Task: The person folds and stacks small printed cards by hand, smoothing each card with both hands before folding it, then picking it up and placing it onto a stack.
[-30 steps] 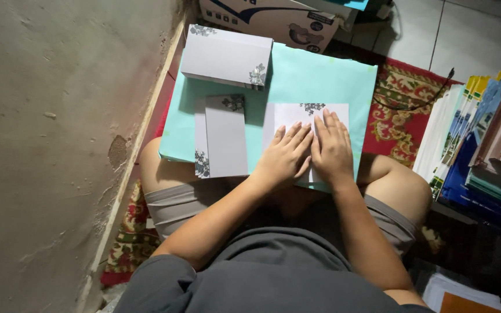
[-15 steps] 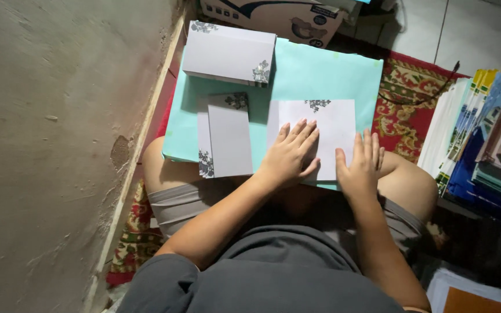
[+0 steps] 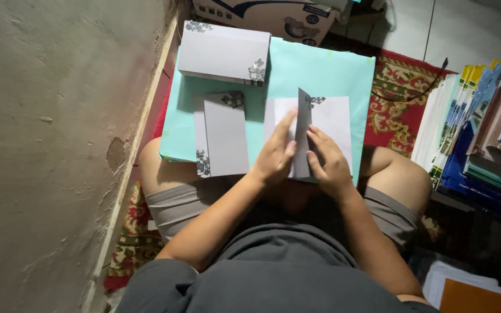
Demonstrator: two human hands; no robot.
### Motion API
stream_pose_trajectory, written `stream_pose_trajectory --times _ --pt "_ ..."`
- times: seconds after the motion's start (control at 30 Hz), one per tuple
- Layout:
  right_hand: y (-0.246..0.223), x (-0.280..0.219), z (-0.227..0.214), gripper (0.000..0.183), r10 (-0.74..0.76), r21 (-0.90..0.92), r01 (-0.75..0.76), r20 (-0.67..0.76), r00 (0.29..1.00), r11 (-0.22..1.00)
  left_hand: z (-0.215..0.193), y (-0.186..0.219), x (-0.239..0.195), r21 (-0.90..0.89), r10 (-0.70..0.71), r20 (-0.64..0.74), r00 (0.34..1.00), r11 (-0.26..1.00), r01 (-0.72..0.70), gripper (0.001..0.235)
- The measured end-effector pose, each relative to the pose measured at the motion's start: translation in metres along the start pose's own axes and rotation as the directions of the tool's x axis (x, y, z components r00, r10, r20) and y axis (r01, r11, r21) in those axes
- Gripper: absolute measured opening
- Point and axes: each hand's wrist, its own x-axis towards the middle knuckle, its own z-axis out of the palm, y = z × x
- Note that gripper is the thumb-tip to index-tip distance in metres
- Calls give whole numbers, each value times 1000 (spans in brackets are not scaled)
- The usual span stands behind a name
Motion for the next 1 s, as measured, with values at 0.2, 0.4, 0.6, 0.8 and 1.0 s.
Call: stream_pose_trajectory --times 0.2,0.4,0.6,0.8,1.0 --pt "14 -11 16 52 -30 -247 30 1 1000 969 -3 8 0 277 93 -17 996 957 -85 64" --pt "18 -31 18 64 87 -522 19 179 980 853 34 -31 -10 790 -12 123 992 606 -91 66" --pt "11 -22 14 70 289 -562 -108 243 926 820 35 -24 -10 809 -77 179 981 579 -102 71" --pt "85 12 38 65 150 -613 -20 162 975 790 39 -28 -10 837 -81 165 983 538 -97 68" --pt "37 -16 25 69 193 -619 -46 172 966 784 57 -49 1 859 -188 109 976 511 3 78"
